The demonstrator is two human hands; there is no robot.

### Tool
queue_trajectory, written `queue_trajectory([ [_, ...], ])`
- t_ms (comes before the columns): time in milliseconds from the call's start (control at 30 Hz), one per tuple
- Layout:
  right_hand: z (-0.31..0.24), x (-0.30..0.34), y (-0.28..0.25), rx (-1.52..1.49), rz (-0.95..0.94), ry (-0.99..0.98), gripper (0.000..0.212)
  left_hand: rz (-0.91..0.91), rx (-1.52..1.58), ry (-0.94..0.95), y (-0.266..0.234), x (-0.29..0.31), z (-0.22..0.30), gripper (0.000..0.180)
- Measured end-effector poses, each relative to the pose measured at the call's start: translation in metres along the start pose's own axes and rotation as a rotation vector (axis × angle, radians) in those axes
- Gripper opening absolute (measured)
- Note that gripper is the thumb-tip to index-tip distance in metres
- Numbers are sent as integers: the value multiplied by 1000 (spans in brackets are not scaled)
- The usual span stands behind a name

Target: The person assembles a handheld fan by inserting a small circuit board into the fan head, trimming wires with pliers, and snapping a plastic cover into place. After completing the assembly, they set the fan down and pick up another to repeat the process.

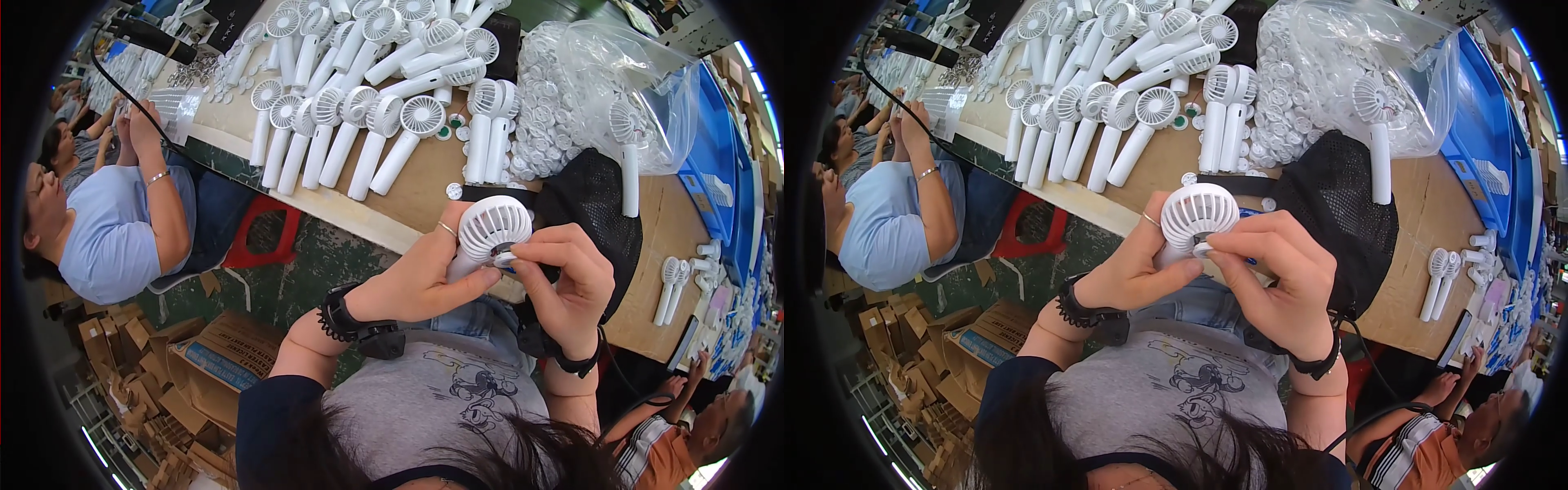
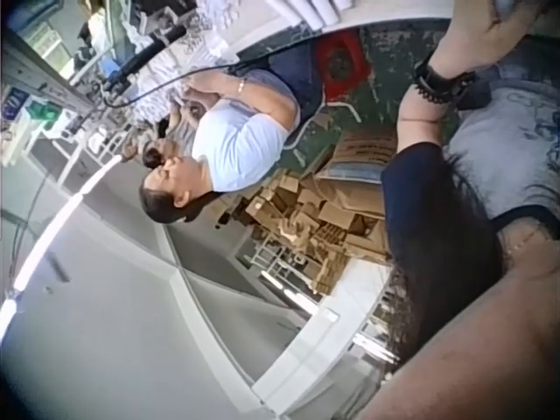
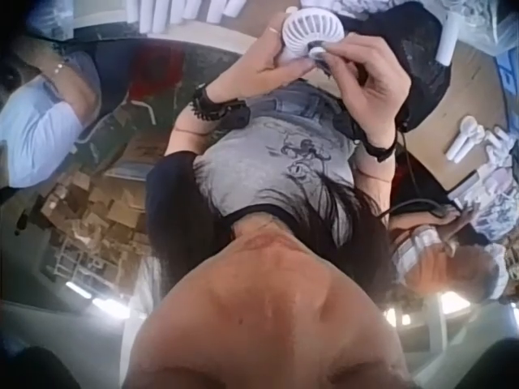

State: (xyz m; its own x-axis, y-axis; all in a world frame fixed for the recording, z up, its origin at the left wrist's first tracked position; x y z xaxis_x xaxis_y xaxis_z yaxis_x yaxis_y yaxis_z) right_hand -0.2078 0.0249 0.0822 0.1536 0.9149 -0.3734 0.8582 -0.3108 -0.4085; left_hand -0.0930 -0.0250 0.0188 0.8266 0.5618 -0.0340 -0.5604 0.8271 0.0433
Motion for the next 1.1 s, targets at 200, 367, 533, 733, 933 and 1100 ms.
queue_trajectory([
  [200,-12,2,4,58,-9,-53,20,16,28,26,-2,2,-5,51],
  [367,-30,6,3,125,11,-212,24,14,47,53,0,5,-5,50],
  [533,-38,18,0,117,14,-324,26,-19,38,249,2,12,1,55],
  [733,-46,26,2,124,-56,-483,27,-68,1,331,5,15,7,63],
  [933,-48,27,1,123,-74,-480,27,-94,88,347,7,15,9,69],
  [1100,-46,27,1,108,-78,-456,29,-16,-11,306,7,15,7,61],
])
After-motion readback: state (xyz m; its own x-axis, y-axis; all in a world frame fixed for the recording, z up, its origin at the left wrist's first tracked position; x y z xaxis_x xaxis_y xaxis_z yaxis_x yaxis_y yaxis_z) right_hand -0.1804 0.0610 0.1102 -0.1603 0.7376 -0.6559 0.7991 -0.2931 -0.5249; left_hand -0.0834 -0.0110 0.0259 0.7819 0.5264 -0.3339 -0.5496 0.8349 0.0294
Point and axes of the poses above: each hand's wrist, its own x-axis away from the middle knuckle, its own y-axis out of the palm, z = x × y, the point moved 8 cm from there along -x, towards the middle knuckle, and after that the axes turned 3 degrees about -y, right-handed, at the moved point
